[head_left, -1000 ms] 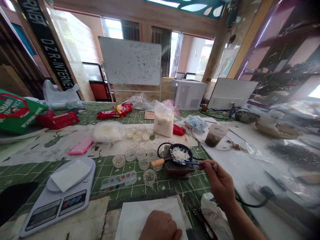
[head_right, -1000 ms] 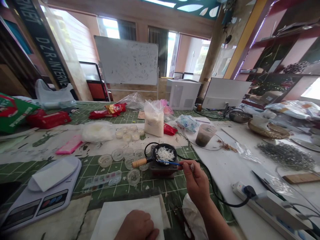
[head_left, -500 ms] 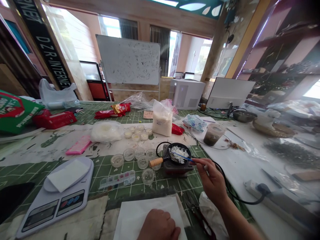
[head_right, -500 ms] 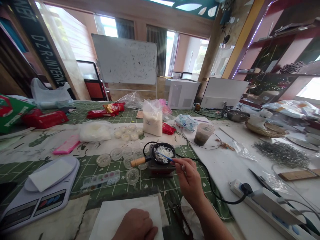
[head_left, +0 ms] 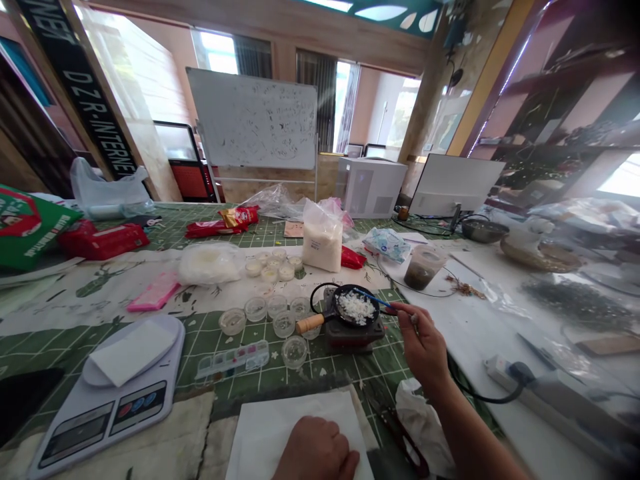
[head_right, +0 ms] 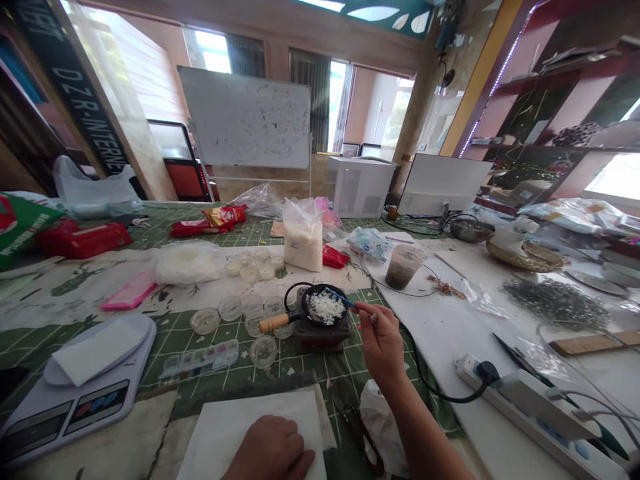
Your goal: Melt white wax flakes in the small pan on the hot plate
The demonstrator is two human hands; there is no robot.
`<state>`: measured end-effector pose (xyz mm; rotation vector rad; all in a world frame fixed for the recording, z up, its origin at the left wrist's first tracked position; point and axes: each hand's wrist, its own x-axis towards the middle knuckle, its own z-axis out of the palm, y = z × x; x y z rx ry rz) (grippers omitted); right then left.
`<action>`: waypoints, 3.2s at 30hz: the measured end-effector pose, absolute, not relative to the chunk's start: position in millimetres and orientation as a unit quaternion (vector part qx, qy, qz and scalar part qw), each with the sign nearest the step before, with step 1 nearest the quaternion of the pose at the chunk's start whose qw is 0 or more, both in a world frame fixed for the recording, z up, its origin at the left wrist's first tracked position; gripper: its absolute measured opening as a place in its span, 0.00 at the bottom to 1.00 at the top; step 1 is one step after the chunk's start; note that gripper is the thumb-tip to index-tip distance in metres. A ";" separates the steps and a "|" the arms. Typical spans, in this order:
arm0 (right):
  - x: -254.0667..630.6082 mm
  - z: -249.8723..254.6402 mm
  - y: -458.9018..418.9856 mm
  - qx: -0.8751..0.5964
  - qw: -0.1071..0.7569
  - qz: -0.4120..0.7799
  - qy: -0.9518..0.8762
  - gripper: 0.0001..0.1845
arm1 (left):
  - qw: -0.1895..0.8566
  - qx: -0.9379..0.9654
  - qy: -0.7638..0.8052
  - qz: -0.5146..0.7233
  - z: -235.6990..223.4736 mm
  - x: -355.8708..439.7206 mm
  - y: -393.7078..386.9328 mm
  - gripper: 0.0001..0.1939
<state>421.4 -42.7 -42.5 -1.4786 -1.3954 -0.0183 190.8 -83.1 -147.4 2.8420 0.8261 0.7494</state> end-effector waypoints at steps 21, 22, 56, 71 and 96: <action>429.8 -28.6 -60.0 -0.560 0.463 -0.191 -0.659 0.09 | 0.084 0.946 0.283 0.136 -143.6 190.8 -80.5 0.13; 429.2 -27.1 -61.1 -0.558 0.459 -0.208 -0.659 0.08 | 0.082 0.946 0.281 0.137 -143.9 190.9 -80.6 0.12; 423.6 -18.2 -71.0 -0.545 0.428 -0.208 -0.690 0.08 | 0.071 0.951 0.294 0.070 -138.0 194.8 -78.0 0.10; 420.1 -17.9 -80.0 -0.584 0.493 -0.088 -0.639 0.08 | 0.064 0.930 0.268 0.243 -141.1 192.6 -81.5 0.14; 432.6 -16.7 -67.4 -0.625 0.611 0.074 -0.480 0.16 | 0.061 0.921 0.271 0.272 -128.4 191.7 -82.5 0.15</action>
